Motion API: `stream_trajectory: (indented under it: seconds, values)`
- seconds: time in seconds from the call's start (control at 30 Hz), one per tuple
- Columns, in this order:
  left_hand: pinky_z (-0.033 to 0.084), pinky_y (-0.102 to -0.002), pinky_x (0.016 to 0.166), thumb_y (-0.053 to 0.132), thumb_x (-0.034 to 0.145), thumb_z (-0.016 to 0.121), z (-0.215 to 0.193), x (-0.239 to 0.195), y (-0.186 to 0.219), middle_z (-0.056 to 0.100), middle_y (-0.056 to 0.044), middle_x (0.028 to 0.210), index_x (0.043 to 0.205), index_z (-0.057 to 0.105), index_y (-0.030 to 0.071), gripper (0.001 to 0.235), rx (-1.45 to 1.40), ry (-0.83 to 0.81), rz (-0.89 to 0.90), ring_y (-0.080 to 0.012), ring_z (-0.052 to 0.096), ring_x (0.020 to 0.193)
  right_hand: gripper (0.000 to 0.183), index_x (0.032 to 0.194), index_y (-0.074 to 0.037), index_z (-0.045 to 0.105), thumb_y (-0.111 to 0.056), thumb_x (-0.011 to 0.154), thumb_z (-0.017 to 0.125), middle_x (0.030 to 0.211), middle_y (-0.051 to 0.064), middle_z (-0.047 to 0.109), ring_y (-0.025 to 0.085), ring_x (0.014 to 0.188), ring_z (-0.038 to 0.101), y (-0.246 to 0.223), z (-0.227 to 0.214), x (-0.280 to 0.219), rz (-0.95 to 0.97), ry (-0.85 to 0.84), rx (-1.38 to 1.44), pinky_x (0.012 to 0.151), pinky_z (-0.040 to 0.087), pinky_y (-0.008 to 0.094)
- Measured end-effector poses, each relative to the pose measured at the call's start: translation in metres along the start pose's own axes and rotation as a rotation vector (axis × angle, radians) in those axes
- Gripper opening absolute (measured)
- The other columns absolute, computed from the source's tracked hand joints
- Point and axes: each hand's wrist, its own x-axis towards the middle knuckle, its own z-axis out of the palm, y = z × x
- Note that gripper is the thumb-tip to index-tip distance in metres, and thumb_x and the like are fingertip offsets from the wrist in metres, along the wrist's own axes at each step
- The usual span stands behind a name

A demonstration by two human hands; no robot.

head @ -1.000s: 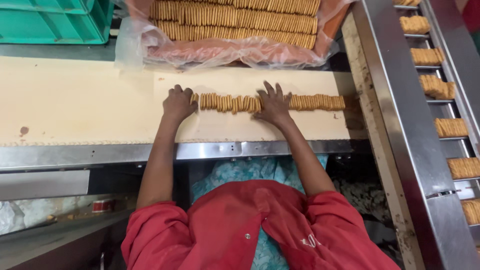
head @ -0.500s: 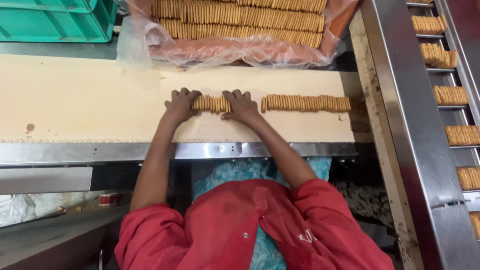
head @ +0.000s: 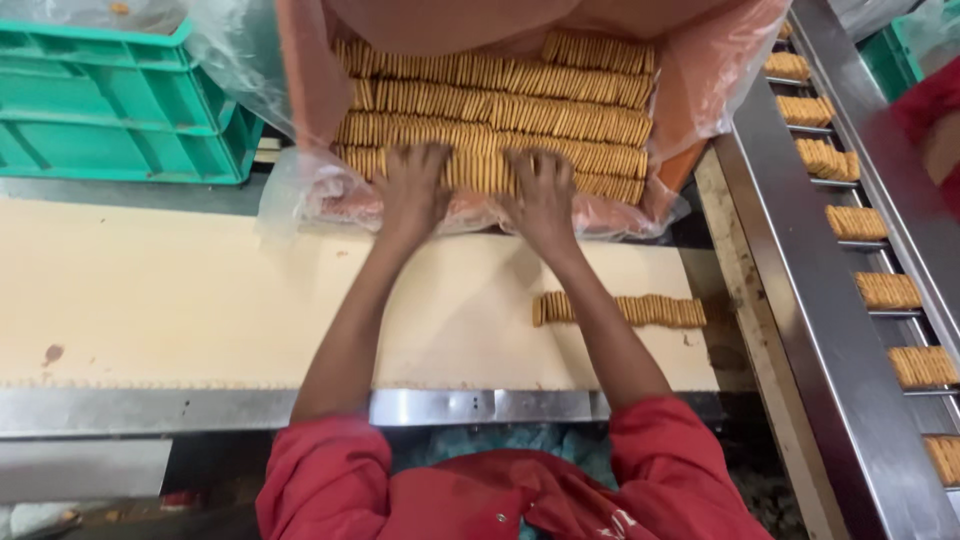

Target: The person repeatedly picks stacks of rectangular biscuits from a large plastic-lined bin and places them onto a moving conveyor belt. The person aligns the biscuits in rows on the belt as it advances, maintaining a steady pace throughout the clip.

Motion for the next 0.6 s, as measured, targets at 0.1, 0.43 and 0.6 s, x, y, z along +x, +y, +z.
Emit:
stream_trajectory:
  seconds: [0.1,0.43,0.6]
  values:
    - [0.029,-0.068,0.103,0.014,0.077,0.08,0.006,0.079,-0.038,0.048,-0.006,0.145,0.142,0.055,0.02,0.07,0.019,0.044,-0.01,-0.0378,0.037,0.137,0.074,0.148,-0.028,0.051,-0.042,0.084,0.085,0.141,0.013,0.048,0.038,0.134,0.038,0.008,0.032,0.085,0.039,0.028,0.09,0.11,0.041,0.055]
    - [0.018,-0.075,0.112,0.04,0.093,0.078,0.063,0.144,-0.142,0.035,-0.017,0.159,0.15,0.045,0.018,0.07,-0.008,-0.29,-0.222,-0.0576,0.025,0.139,0.055,0.154,-0.014,0.044,-0.027,0.104,0.063,0.155,0.023,0.041,0.041,0.142,0.037,0.04,0.135,0.148,-0.177,-0.08,0.347,0.116,0.03,0.062]
    - [0.027,-0.068,0.107,0.025,0.093,0.075,0.028,0.1,-0.087,0.043,-0.021,0.151,0.151,0.047,0.008,0.067,-0.117,-0.194,-0.041,-0.0489,0.038,0.135,0.047,0.149,-0.019,0.052,-0.019,0.102,0.058,0.151,0.013,0.051,0.033,0.146,0.048,0.101,0.031,0.049,0.108,-0.171,0.566,0.124,0.041,0.045]
